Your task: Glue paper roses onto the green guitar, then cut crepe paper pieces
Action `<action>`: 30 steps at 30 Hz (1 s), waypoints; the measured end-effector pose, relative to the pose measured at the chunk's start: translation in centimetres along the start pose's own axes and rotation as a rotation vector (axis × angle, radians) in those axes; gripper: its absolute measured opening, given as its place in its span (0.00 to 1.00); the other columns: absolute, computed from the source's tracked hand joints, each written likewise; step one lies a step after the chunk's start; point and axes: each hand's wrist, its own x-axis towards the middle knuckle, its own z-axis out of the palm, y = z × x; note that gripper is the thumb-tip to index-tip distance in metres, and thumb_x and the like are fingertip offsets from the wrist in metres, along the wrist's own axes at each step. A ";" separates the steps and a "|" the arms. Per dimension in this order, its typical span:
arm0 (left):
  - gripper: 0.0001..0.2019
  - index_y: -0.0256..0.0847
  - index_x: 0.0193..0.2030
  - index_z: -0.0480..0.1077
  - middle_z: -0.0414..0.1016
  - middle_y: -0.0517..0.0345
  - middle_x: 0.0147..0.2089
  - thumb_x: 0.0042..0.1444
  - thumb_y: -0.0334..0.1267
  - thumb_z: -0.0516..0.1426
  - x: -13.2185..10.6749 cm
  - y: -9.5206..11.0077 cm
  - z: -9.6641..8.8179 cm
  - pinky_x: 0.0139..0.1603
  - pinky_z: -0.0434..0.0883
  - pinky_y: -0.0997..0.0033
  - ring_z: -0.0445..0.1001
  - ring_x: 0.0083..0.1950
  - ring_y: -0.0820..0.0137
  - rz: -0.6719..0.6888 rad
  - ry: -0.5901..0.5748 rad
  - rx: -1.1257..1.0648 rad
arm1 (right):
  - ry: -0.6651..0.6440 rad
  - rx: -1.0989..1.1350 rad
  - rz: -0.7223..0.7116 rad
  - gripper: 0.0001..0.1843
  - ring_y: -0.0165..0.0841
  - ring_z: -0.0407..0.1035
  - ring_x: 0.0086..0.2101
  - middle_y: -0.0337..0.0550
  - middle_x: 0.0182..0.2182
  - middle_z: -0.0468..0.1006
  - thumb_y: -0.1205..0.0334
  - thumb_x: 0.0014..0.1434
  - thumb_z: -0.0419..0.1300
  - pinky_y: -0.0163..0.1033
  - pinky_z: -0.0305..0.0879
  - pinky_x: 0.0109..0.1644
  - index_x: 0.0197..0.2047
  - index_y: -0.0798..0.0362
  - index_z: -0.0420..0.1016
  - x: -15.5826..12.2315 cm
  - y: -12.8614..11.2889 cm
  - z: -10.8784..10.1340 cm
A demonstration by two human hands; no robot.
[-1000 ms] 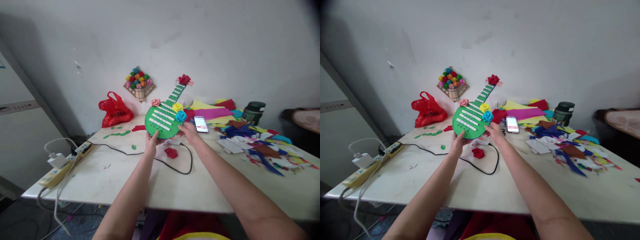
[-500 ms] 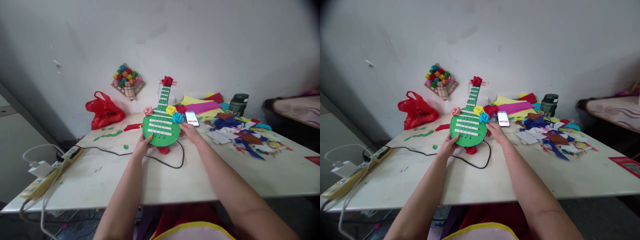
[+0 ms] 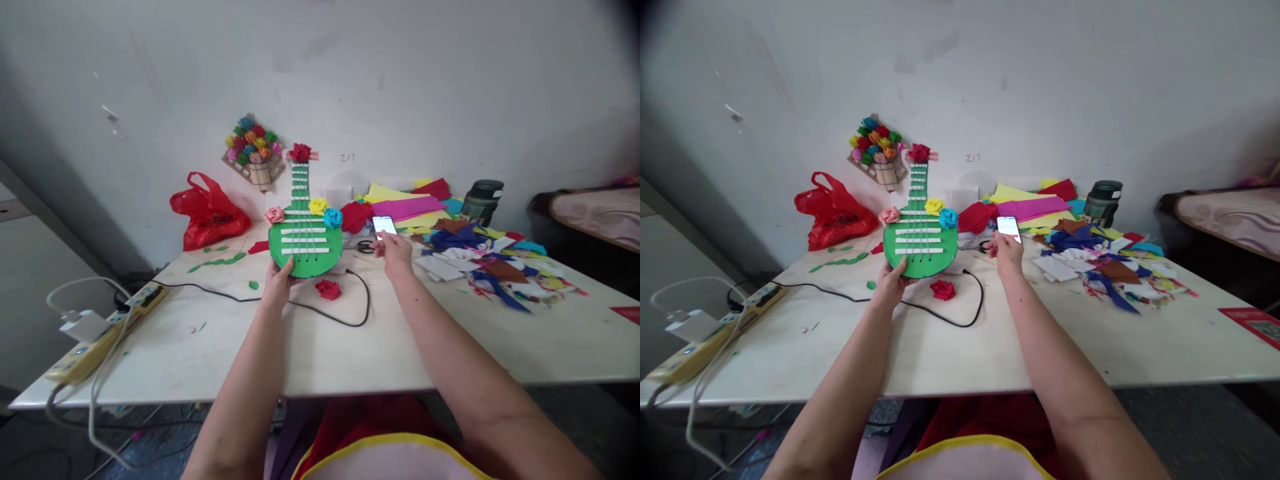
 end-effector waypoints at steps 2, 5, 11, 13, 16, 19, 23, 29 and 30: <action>0.24 0.43 0.47 0.65 0.72 0.53 0.43 0.41 0.37 0.65 0.2 0.1 -0.2 0.25 0.74 0.73 0.73 0.31 0.71 0.023 0.054 -0.030 | 0.040 0.037 0.003 0.07 0.22 0.58 0.12 0.36 0.14 0.72 0.61 0.51 0.59 0.28 0.56 0.16 0.28 0.57 0.72 0.3 0.1 -0.4; 0.25 0.45 0.48 0.65 0.72 0.53 0.45 0.42 0.38 0.65 0.4 0.2 -0.4 0.26 0.75 0.71 0.74 0.33 0.70 0.059 0.089 -0.050 | 0.030 0.023 0.020 0.10 0.22 0.58 0.12 0.37 0.13 0.72 0.59 0.49 0.61 0.28 0.55 0.15 0.25 0.57 0.71 0.6 0.6 -0.9; 0.26 0.46 0.49 0.63 0.72 0.54 0.47 0.42 0.41 0.65 0.8 0.1 -0.8 0.27 0.74 0.74 0.74 0.34 0.71 0.117 0.113 -0.027 | -0.108 -0.164 0.065 0.22 0.22 0.55 0.10 0.38 0.10 0.68 0.48 0.51 0.58 0.29 0.52 0.12 0.16 0.55 0.63 0.1 1.7 -0.6; 0.25 0.46 0.48 0.64 0.72 0.54 0.46 0.42 0.42 0.65 0.9 0.0 -0.9 0.27 0.74 0.74 0.74 0.34 0.72 0.122 0.115 -0.027 | -0.123 -0.234 0.055 0.22 0.21 0.54 0.10 0.36 0.10 0.66 0.47 0.52 0.57 0.28 0.50 0.12 0.16 0.55 0.63 -0.2 1.8 -0.4; 0.25 0.45 0.48 0.64 0.72 0.55 0.46 0.42 0.41 0.65 0.9 0.1 -0.9 0.26 0.74 0.74 0.74 0.32 0.72 0.118 0.107 -0.019 | -0.127 -0.320 0.019 0.20 0.22 0.55 0.11 0.35 0.11 0.66 0.48 0.54 0.54 0.28 0.52 0.14 0.21 0.56 0.67 -0.3 1.9 -0.4; 0.26 0.45 0.49 0.64 0.72 0.54 0.46 0.42 0.41 0.65 0.7 0.2 -0.7 0.25 0.74 0.73 0.74 0.32 0.72 0.114 0.101 -0.016 | -0.149 -0.467 -0.015 0.17 0.23 0.57 0.12 0.35 0.15 0.70 0.50 0.56 0.52 0.30 0.55 0.17 0.32 0.56 0.72 0.0 2.0 -0.8; 0.25 0.45 0.48 0.64 0.71 0.54 0.47 0.42 0.41 0.64 0.6 0.3 -0.6 0.25 0.74 0.72 0.74 0.32 0.71 0.106 0.093 -0.017 | -0.151 -0.882 -0.087 0.20 0.29 0.65 0.19 0.40 0.17 0.73 0.47 0.54 0.52 0.34 0.59 0.26 0.25 0.54 0.74 0.4 1.8 -1.2; 0.25 0.45 0.48 0.63 0.71 0.55 0.45 0.42 0.41 0.64 0.6 0.1 -0.6 0.24 0.74 0.71 0.74 0.30 0.71 0.062 0.089 -0.007 | -0.086 -1.157 -0.334 0.17 0.36 0.69 0.38 0.47 0.39 0.77 0.52 0.56 0.52 0.37 0.61 0.37 0.33 0.53 0.77 -0.1 1.6 -1.0; 0.26 0.44 0.48 0.63 0.72 0.55 0.44 0.42 0.41 0.65 0.6 0.1 -0.6 0.24 0.74 0.72 0.73 0.30 0.71 0.054 0.083 -0.006 | -0.088 -1.143 -0.378 0.15 0.35 0.69 0.39 0.46 0.44 0.75 0.55 0.55 0.53 0.36 0.61 0.38 0.38 0.52 0.76 -0.1 1.7 -1.0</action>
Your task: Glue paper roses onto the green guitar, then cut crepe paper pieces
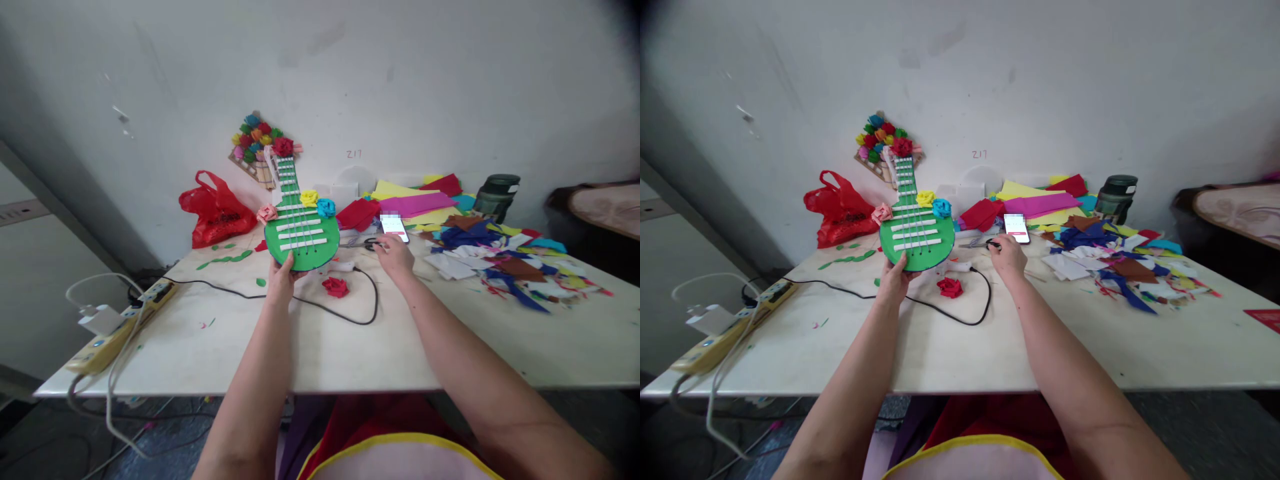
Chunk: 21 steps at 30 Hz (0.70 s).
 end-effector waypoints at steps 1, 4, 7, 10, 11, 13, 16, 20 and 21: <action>0.26 0.44 0.48 0.63 0.72 0.55 0.43 0.42 0.41 0.65 0.0 0.0 0.0 0.24 0.74 0.73 0.73 0.30 0.72 -0.007 -0.008 0.003 | 0.002 0.008 -0.019 0.16 0.35 0.69 0.39 0.45 0.46 0.74 0.56 0.55 0.53 0.36 0.61 0.39 0.42 0.51 0.75 -0.1 0.0 0.1; 0.26 0.43 0.49 0.63 0.73 0.55 0.42 0.42 0.40 0.64 -0.2 0.1 0.1 0.23 0.74 0.74 0.73 0.29 0.72 -0.036 -0.044 0.018 | -0.067 -0.033 0.027 0.17 0.36 0.69 0.37 0.44 0.38 0.78 0.54 0.56 0.51 0.37 0.60 0.36 0.42 0.49 0.76 -0.2 0.0 0.3; 0.25 0.42 0.48 0.63 0.72 0.55 0.40 0.43 0.40 0.64 -0.4 0.3 0.1 0.22 0.74 0.74 0.73 0.29 0.72 -0.064 -0.092 0.029 | -0.113 -0.051 0.075 0.18 0.37 0.69 0.34 0.44 0.30 0.78 0.52 0.56 0.49 0.37 0.59 0.33 0.37 0.49 0.78 -0.3 0.1 0.4; 0.24 0.41 0.47 0.64 0.73 0.56 0.38 0.42 0.39 0.64 -0.6 0.3 0.2 0.21 0.73 0.75 0.72 0.27 0.73 -0.100 -0.126 0.033 | -0.101 0.045 0.086 0.17 0.34 0.70 0.31 0.42 0.29 0.79 0.53 0.56 0.49 0.35 0.60 0.32 0.34 0.49 0.78 -0.2 0.3 0.5; 0.23 0.41 0.47 0.64 0.73 0.56 0.37 0.42 0.39 0.64 -0.6 0.4 0.2 0.20 0.73 0.75 0.72 0.27 0.73 -0.111 -0.134 0.035 | -0.098 0.084 0.090 0.17 0.34 0.70 0.31 0.42 0.29 0.79 0.53 0.56 0.49 0.35 0.60 0.32 0.34 0.49 0.78 -0.2 0.4 0.7; 0.23 0.40 0.47 0.65 0.73 0.57 0.36 0.43 0.39 0.64 -0.7 0.5 0.3 0.19 0.73 0.74 0.72 0.26 0.73 -0.126 -0.150 0.037 | -0.100 0.150 0.106 0.17 0.33 0.71 0.29 0.41 0.29 0.79 0.53 0.56 0.50 0.34 0.61 0.31 0.33 0.49 0.77 -0.1 0.5 0.9; 0.23 0.40 0.48 0.65 0.73 0.57 0.35 0.44 0.38 0.63 -0.8 0.6 0.4 0.18 0.73 0.75 0.72 0.25 0.73 -0.140 -0.170 0.034 | -0.111 0.227 0.137 0.16 0.32 0.71 0.26 0.41 0.28 0.79 0.53 0.55 0.50 0.34 0.62 0.30 0.33 0.50 0.77 0.0 0.7 1.3; 0.22 0.39 0.47 0.65 0.73 0.58 0.33 0.44 0.36 0.63 -0.9 0.5 0.4 0.17 0.72 0.76 0.72 0.24 0.74 -0.177 -0.164 -0.004 | -0.140 0.311 0.168 0.16 0.30 0.70 0.22 0.40 0.26 0.79 0.53 0.54 0.51 0.35 0.63 0.30 0.31 0.52 0.75 0.0 0.6 1.6; 0.21 0.39 0.47 0.66 0.74 0.58 0.33 0.45 0.36 0.63 -0.9 0.5 0.4 0.17 0.71 0.77 0.72 0.23 0.74 -0.190 -0.158 -0.021 | -0.147 0.326 0.171 0.16 0.30 0.70 0.22 0.40 0.26 0.79 0.53 0.54 0.51 0.35 0.63 0.30 0.30 0.52 0.75 -0.1 0.6 1.6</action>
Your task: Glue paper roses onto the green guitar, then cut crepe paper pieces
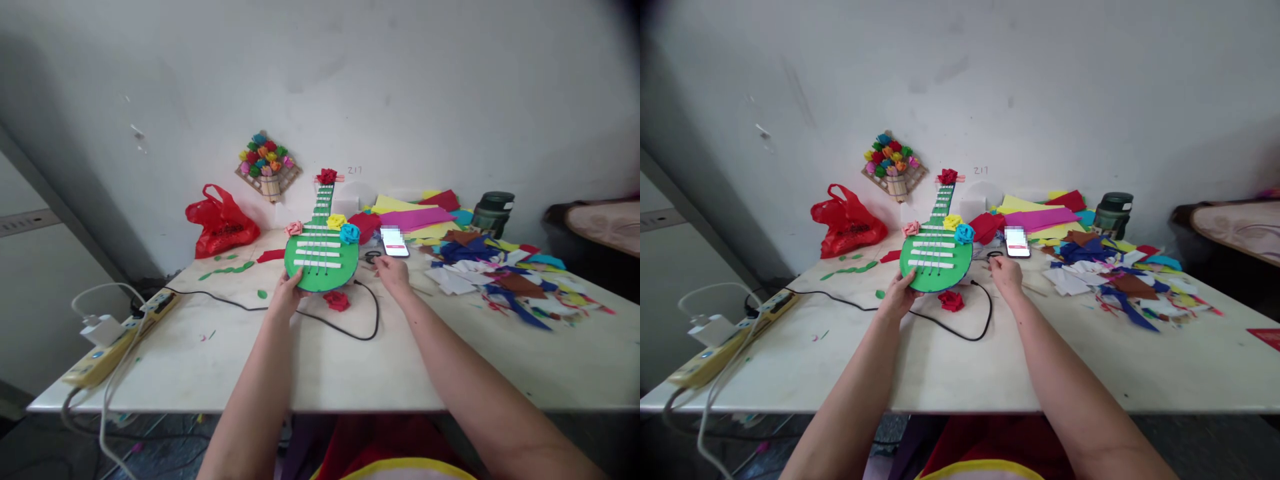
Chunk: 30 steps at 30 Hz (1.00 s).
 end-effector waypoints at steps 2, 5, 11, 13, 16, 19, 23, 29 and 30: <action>0.18 0.38 0.45 0.67 0.74 0.57 0.32 0.46 0.35 0.62 0.1 0.0 0.0 0.16 0.70 0.78 0.72 0.22 0.74 -0.028 0.022 -0.053 | -0.012 0.015 -0.003 0.16 0.30 0.70 0.21 0.39 0.25 0.78 0.52 0.54 0.51 0.35 0.63 0.30 0.30 0.52 0.75 -0.1 -0.1 0.0; 0.12 0.37 0.43 0.68 0.74 0.56 0.28 0.50 0.33 0.59 0.5 0.5 -0.5 0.16 0.69 0.79 0.71 0.21 0.74 -0.119 0.116 -0.197 | -0.027 0.014 -0.013 0.15 0.30 0.70 0.21 0.39 0.24 0.78 0.52 0.53 0.51 0.35 0.63 0.29 0.28 0.52 0.74 -0.3 -0.1 -0.1; 0.11 0.36 0.47 0.68 0.74 0.53 0.28 0.59 0.33 0.51 1.2 2.5 -2.6 0.20 0.67 0.88 0.71 0.22 0.80 -0.168 0.179 -0.537 | -0.036 0.035 0.019 0.16 0.30 0.69 0.20 0.41 0.26 0.78 0.52 0.53 0.51 0.35 0.62 0.28 0.29 0.53 0.74 -0.5 -0.1 -0.1; 0.12 0.37 0.48 0.68 0.74 0.52 0.30 0.59 0.34 0.51 1.0 2.7 -2.9 0.19 0.67 0.88 0.71 0.23 0.80 -0.129 0.176 -0.551 | -0.041 0.026 0.014 0.16 0.30 0.69 0.20 0.41 0.26 0.78 0.52 0.53 0.51 0.35 0.62 0.28 0.29 0.54 0.74 -0.5 -0.1 -0.1; 0.13 0.38 0.49 0.68 0.74 0.53 0.31 0.59 0.35 0.50 0.5 2.6 -2.5 0.19 0.67 0.88 0.70 0.23 0.80 -0.121 0.163 -0.562 | -0.039 0.000 -0.007 0.16 0.30 0.69 0.21 0.42 0.25 0.78 0.53 0.53 0.51 0.35 0.61 0.28 0.29 0.54 0.74 -0.6 -0.1 -0.1; 0.13 0.38 0.50 0.67 0.74 0.53 0.31 0.61 0.35 0.48 0.2 2.2 -1.2 0.20 0.68 0.88 0.70 0.24 0.80 -0.132 0.152 -0.608 | -0.042 -0.001 -0.007 0.16 0.30 0.69 0.21 0.42 0.24 0.78 0.52 0.53 0.51 0.35 0.61 0.28 0.29 0.55 0.74 -0.7 0.0 -0.1; 0.13 0.36 0.50 0.67 0.75 0.51 0.34 0.62 0.36 0.47 0.0 1.6 0.3 0.23 0.70 0.89 0.73 0.28 0.80 -0.164 0.143 -0.624 | -0.036 0.008 -0.009 0.17 0.31 0.69 0.20 0.43 0.24 0.77 0.51 0.53 0.51 0.35 0.61 0.27 0.27 0.55 0.74 -0.5 0.3 0.2; 0.11 0.40 0.47 0.68 0.75 0.55 0.31 0.58 0.36 0.54 -0.1 1.0 1.3 0.21 0.70 0.86 0.74 0.28 0.76 -0.173 0.159 -0.494 | -0.026 0.056 -0.002 0.16 0.30 0.69 0.20 0.43 0.25 0.78 0.52 0.53 0.51 0.35 0.62 0.27 0.29 0.54 0.74 -0.2 0.6 0.5; 0.10 0.39 0.46 0.68 0.75 0.55 0.30 0.57 0.36 0.54 -0.1 0.9 1.3 0.20 0.70 0.85 0.74 0.27 0.75 -0.175 0.172 -0.464 | -0.026 0.053 -0.012 0.16 0.30 0.69 0.20 0.42 0.25 0.78 0.52 0.53 0.51 0.35 0.62 0.27 0.29 0.54 0.74 -0.3 0.4 0.4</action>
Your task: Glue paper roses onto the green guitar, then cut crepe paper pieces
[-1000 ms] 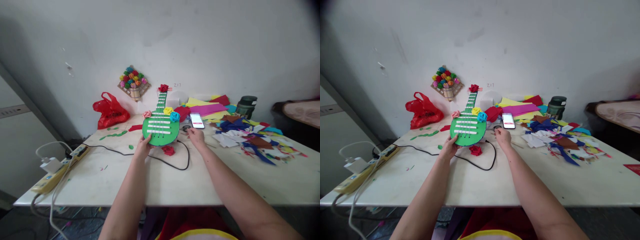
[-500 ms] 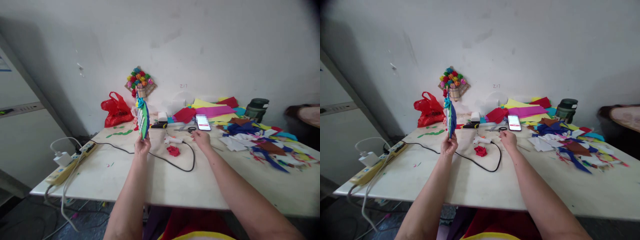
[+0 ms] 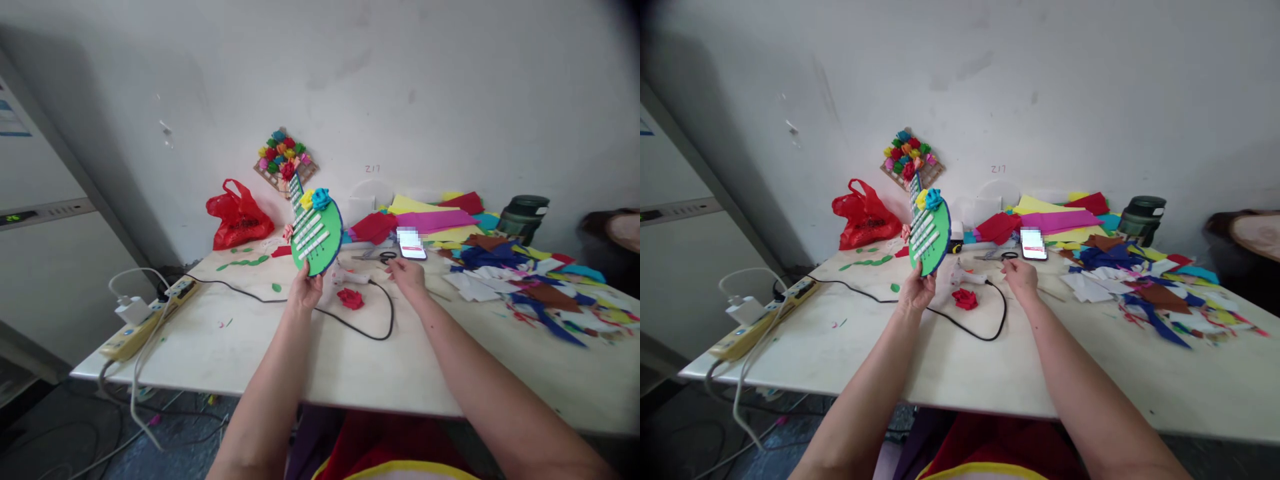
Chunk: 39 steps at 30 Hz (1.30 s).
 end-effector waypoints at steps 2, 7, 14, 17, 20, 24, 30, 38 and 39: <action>0.10 0.40 0.44 0.68 0.75 0.57 0.30 0.54 0.36 0.57 0.1 -0.2 -0.2 0.19 0.70 0.83 0.74 0.26 0.75 0.051 0.023 0.074 | -0.010 -0.028 -0.026 0.18 0.30 0.68 0.19 0.41 0.22 0.77 0.50 0.53 0.51 0.35 0.62 0.27 0.27 0.54 0.74 -0.2 -0.4 -0.1; 0.16 0.42 0.45 0.66 0.75 0.60 0.35 0.48 0.36 0.62 0.8 -0.5 -1.3 0.22 0.72 0.78 0.72 0.24 0.77 0.227 0.000 0.213 | -0.098 -0.166 -0.162 0.24 0.31 0.68 0.23 0.41 0.16 0.73 0.46 0.55 0.49 0.34 0.60 0.30 0.17 0.53 0.69 -1.3 -2.4 -0.4; 0.23 0.45 0.48 0.63 0.74 0.59 0.39 0.45 0.39 0.64 1.4 -0.5 -1.9 0.24 0.73 0.76 0.73 0.28 0.74 0.323 -0.044 0.293 | -0.326 -0.436 -0.334 0.15 0.32 0.69 0.28 0.41 0.25 0.77 0.52 0.53 0.53 0.34 0.56 0.29 0.27 0.51 0.77 -3.2 -5.0 -0.1; 0.23 0.45 0.48 0.63 0.73 0.59 0.39 0.45 0.40 0.64 1.3 -0.6 -1.7 0.25 0.72 0.75 0.73 0.28 0.74 0.345 -0.047 0.334 | -0.375 -0.543 -0.425 0.13 0.34 0.70 0.31 0.41 0.28 0.78 0.53 0.53 0.54 0.34 0.56 0.31 0.29 0.49 0.78 -4.0 -5.8 0.4; 0.23 0.45 0.47 0.63 0.74 0.58 0.39 0.44 0.41 0.64 1.1 -0.8 -1.5 0.25 0.72 0.75 0.72 0.28 0.74 0.356 -0.045 0.366 | -0.429 -0.625 -0.466 0.14 0.35 0.70 0.32 0.42 0.29 0.79 0.52 0.53 0.54 0.35 0.57 0.32 0.30 0.48 0.78 -4.8 -6.5 1.1; 0.25 0.45 0.49 0.63 0.73 0.57 0.41 0.44 0.42 0.64 1.2 -0.8 -1.7 0.25 0.72 0.74 0.72 0.28 0.74 0.364 -0.069 0.397 | -0.505 -0.706 -0.430 0.12 0.38 0.71 0.34 0.44 0.33 0.79 0.53 0.52 0.54 0.37 0.59 0.33 0.32 0.47 0.78 -5.3 -7.2 2.3; 0.26 0.45 0.50 0.62 0.73 0.57 0.41 0.44 0.42 0.64 1.3 -0.8 -1.8 0.25 0.72 0.74 0.72 0.27 0.74 0.367 -0.069 0.414 | -0.619 -0.733 -0.364 0.14 0.40 0.71 0.37 0.43 0.38 0.79 0.59 0.46 0.56 0.38 0.60 0.33 0.37 0.45 0.77 -5.3 -7.5 3.1; 0.25 0.44 0.48 0.62 0.72 0.57 0.40 0.44 0.42 0.64 1.1 -0.8 -1.5 0.24 0.72 0.74 0.71 0.26 0.75 0.368 -0.054 0.411 | -0.633 -0.621 -0.325 0.08 0.35 0.69 0.34 0.40 0.36 0.78 0.61 0.44 0.57 0.35 0.59 0.31 0.30 0.47 0.75 -5.3 -7.1 3.1; 0.25 0.44 0.48 0.62 0.72 0.57 0.40 0.43 0.42 0.64 1.1 -0.8 -1.4 0.24 0.72 0.74 0.71 0.26 0.75 0.368 -0.054 0.409 | -0.640 -0.606 -0.300 0.08 0.35 0.69 0.33 0.39 0.34 0.78 0.61 0.43 0.57 0.35 0.58 0.30 0.29 0.48 0.74 -5.3 -7.1 3.0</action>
